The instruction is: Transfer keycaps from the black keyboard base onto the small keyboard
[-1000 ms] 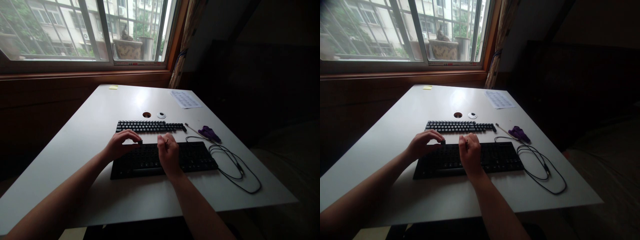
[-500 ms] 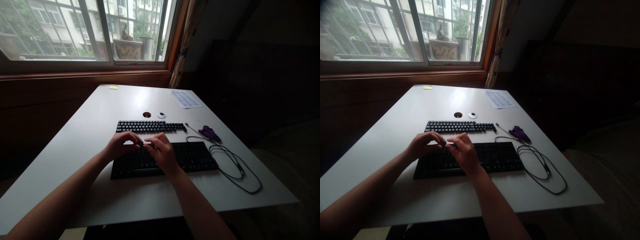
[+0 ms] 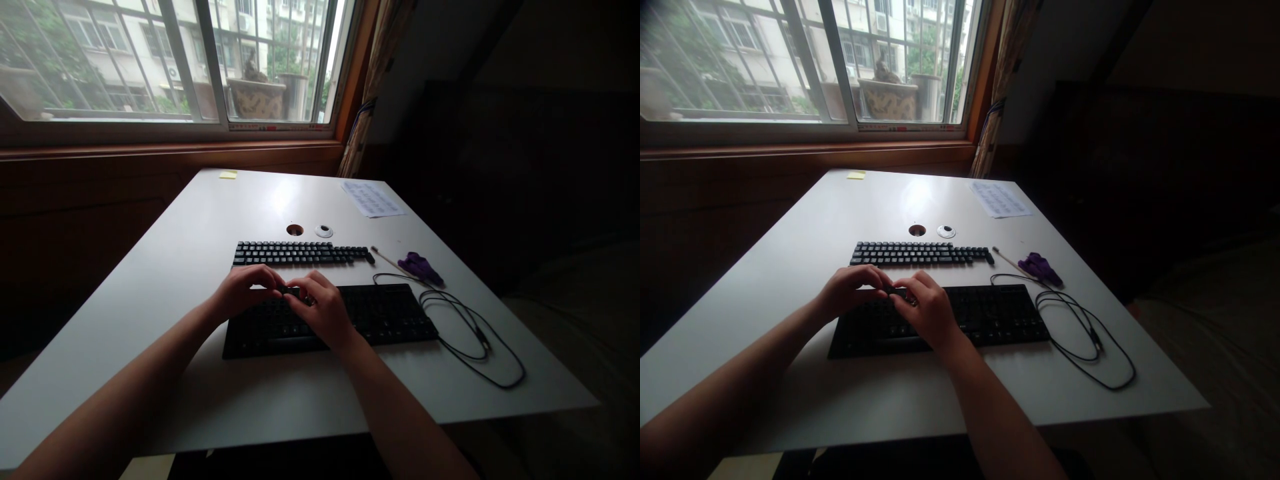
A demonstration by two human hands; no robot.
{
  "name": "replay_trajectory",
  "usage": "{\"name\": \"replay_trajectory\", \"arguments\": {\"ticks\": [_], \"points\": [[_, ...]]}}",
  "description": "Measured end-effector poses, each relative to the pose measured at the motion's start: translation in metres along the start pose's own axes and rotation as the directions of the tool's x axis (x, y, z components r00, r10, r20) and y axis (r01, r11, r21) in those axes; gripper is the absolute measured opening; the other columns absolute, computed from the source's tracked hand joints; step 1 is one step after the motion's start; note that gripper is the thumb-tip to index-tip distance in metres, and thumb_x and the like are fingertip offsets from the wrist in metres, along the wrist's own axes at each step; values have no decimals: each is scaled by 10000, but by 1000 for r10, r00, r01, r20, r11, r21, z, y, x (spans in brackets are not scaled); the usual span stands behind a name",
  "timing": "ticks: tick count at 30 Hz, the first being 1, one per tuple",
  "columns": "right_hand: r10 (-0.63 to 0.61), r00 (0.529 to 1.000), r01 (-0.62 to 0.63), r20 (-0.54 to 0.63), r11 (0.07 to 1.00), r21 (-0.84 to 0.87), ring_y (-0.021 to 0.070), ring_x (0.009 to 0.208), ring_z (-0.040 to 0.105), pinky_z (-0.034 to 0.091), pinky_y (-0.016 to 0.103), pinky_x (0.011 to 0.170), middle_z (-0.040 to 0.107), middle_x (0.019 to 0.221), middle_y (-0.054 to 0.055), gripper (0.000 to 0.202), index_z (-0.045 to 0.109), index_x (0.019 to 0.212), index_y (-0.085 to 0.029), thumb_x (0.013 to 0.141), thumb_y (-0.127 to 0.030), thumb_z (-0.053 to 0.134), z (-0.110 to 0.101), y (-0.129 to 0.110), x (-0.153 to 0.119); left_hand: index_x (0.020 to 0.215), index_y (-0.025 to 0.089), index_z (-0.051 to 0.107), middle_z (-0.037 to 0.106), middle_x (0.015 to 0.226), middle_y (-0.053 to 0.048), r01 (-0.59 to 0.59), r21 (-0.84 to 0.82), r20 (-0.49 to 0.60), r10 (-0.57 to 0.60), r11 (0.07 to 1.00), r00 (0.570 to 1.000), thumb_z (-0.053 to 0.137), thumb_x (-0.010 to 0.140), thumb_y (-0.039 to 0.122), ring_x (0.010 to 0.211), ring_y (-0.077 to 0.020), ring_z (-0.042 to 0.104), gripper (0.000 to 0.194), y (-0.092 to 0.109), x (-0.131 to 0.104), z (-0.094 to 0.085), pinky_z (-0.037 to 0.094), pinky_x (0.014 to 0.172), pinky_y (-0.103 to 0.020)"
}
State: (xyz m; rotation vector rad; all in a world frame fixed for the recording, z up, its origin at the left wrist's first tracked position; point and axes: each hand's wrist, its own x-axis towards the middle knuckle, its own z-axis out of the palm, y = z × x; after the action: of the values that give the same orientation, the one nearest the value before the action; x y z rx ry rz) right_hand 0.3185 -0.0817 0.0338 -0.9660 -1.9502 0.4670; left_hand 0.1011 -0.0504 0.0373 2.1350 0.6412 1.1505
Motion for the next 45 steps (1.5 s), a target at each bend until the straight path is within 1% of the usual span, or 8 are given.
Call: {"name": "replay_trajectory", "arguments": {"ticks": [3,6,11,13,17,25,39,45], "points": [[9,1000,-9,-1,1000,1,136,702,531,466,271,693,545,801,-2,135,681,984,-236,855,-257,648,0,3,3,881,149,623,724,924,-92,46,10,-27,-46,999,999,691,857,234,826,-171,704,112,1,-2,-4,591,725,-285],[45,999,-45,20,999,-21,132,679,520,453,263,679,537,772,-11,139,695,969,-237,842,-261,642,0,9,11,921,144,646,705,934,-103,117,59,-177,-105,991,979,608,917,300,792,-170,688,161,-4,-6,-14,582,692,-295],[97,984,-81,151,991,-107,128,667,548,430,244,669,602,747,-13,137,715,928,-227,802,-246,664,3,13,34,888,157,631,662,862,-55,198,204,-511,-68,959,857,575,931,318,694,-124,627,176,-19,-14,-41,528,619,-248],[131,967,-93,217,980,-177,135,679,574,423,240,664,638,742,-12,137,722,919,-232,791,-254,676,9,14,44,867,161,628,657,867,-52,242,287,-570,-37,927,821,579,925,293,731,-129,619,152,-24,-17,-51,509,634,-241],[224,929,-122,296,937,-328,154,710,620,415,240,644,700,772,-11,129,733,902,-257,793,-293,673,26,21,61,838,167,640,640,839,-43,275,432,-562,18,859,827,590,900,245,744,-137,596,111,-32,-21,-62,478,653,-250],[343,885,-181,315,877,-445,178,773,661,424,244,651,736,831,-5,172,733,948,-289,818,-377,661,49,39,69,845,170,661,576,773,-24,173,566,-339,37,806,940,586,877,237,613,-109,495,106,-46,-24,-58,438,588,-239],[305,908,-153,288,880,-450,201,827,681,456,275,700,750,884,3,194,722,1004,-301,862,-389,622,48,40,62,871,200,694,611,794,-45,47,618,-151,60,785,987,602,861,224,733,-168,530,96,-50,-22,-54,469,683,-292],[200,948,-76,249,899,-432,179,910,671,473,265,774,736,1029,-11,226,713,1079,-333,905,-353,569,43,35,53,919,199,717,615,779,-50,5,687,-56,47,727,997,589,858,215,751,-178,555,143,-47,-21,-51,481,700,-303]]}}
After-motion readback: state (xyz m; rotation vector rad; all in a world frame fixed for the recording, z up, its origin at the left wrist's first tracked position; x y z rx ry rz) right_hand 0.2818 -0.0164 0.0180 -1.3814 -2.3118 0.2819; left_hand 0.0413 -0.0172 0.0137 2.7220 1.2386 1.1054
